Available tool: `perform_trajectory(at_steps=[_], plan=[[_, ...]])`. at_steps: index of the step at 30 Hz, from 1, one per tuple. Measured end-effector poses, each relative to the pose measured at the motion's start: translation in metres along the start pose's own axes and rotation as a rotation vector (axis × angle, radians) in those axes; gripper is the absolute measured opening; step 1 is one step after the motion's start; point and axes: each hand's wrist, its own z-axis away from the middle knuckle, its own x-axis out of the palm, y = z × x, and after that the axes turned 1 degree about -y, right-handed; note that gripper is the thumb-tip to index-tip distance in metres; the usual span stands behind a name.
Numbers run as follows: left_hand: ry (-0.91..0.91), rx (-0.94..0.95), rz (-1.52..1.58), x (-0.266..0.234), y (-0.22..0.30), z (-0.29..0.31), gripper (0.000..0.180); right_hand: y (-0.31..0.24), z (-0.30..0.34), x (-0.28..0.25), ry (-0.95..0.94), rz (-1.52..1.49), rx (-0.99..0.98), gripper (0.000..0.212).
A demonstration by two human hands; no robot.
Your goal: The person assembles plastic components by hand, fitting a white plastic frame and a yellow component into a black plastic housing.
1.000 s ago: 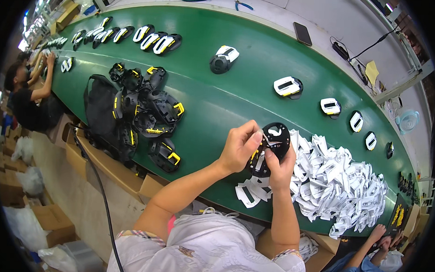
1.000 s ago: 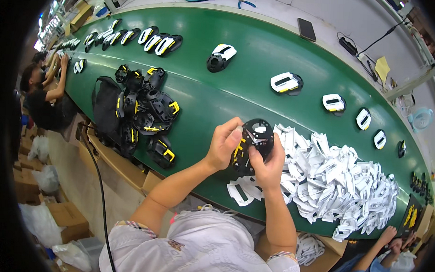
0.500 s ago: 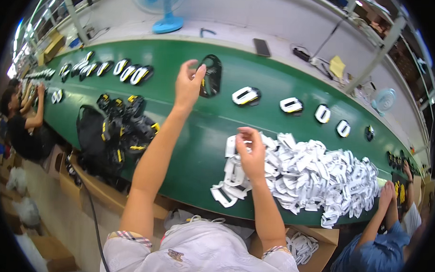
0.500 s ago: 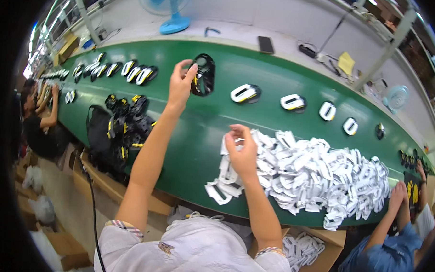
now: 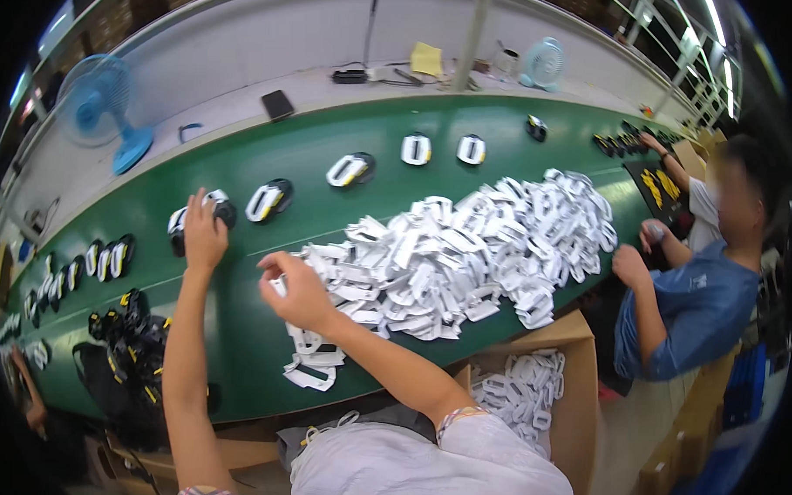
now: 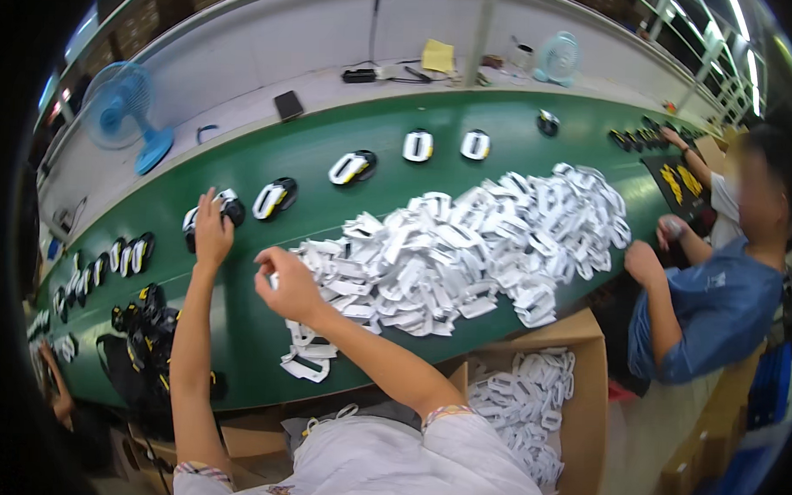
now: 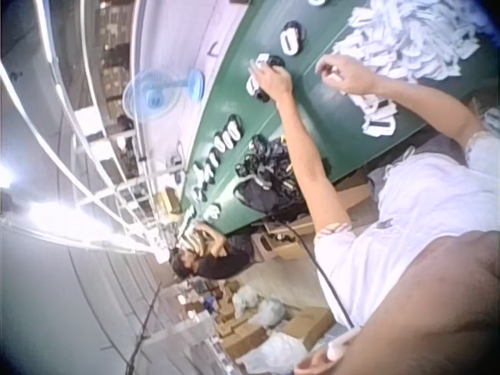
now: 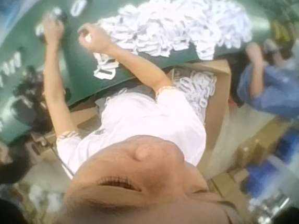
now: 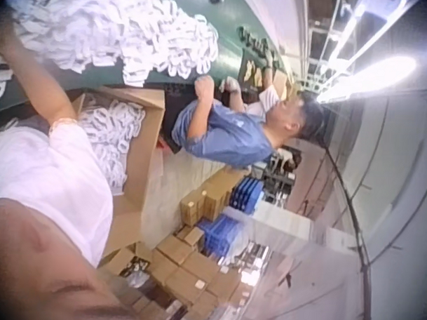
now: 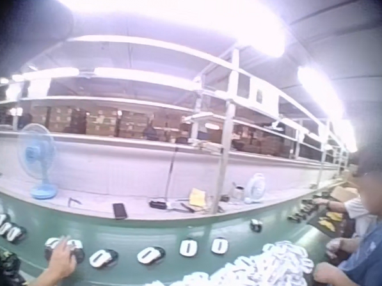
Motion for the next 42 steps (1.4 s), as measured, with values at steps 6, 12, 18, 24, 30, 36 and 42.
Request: perform_trajectory(at_steps=[6, 12, 18, 24, 30, 36, 42], plan=[[0.069, 0.276, -0.077, -0.012, 0.031, -0.026, 0.054, -0.005, 0.001, -0.006, 0.280, 0.058, -0.290, 0.031], [0.058, 0.415, -0.126, -0.001, 0.034, -0.053, 0.069, -0.021, 0.000, -0.033, 0.374, 0.181, -0.468, 0.057], [0.127, 0.378, -0.381, 0.002, -0.012, -0.104, 0.080, -0.036, 0.019, -0.113, 0.415, 0.417, -0.549, 0.068], [0.243, 0.346, -0.404, -0.012, -0.024, -0.156, 0.082, -0.035, 0.073, -0.217, 0.491, 0.767, -0.499, 0.069], [0.209, 0.315, -0.417, -0.025, -0.061, -0.165, 0.084, -0.019, 0.194, -0.290, 0.618, 1.083, -0.168, 0.066], [0.135, 0.310, -0.424, -0.008, -0.139, -0.120, 0.083, 0.018, 0.367, -0.302, 0.806, 1.260, 0.417, 0.066], [0.264, 0.372, -0.381, 0.003, -0.087, -0.097, 0.076, 0.052, 0.496, -0.251, 0.769, 1.282, 0.838, 0.069]])
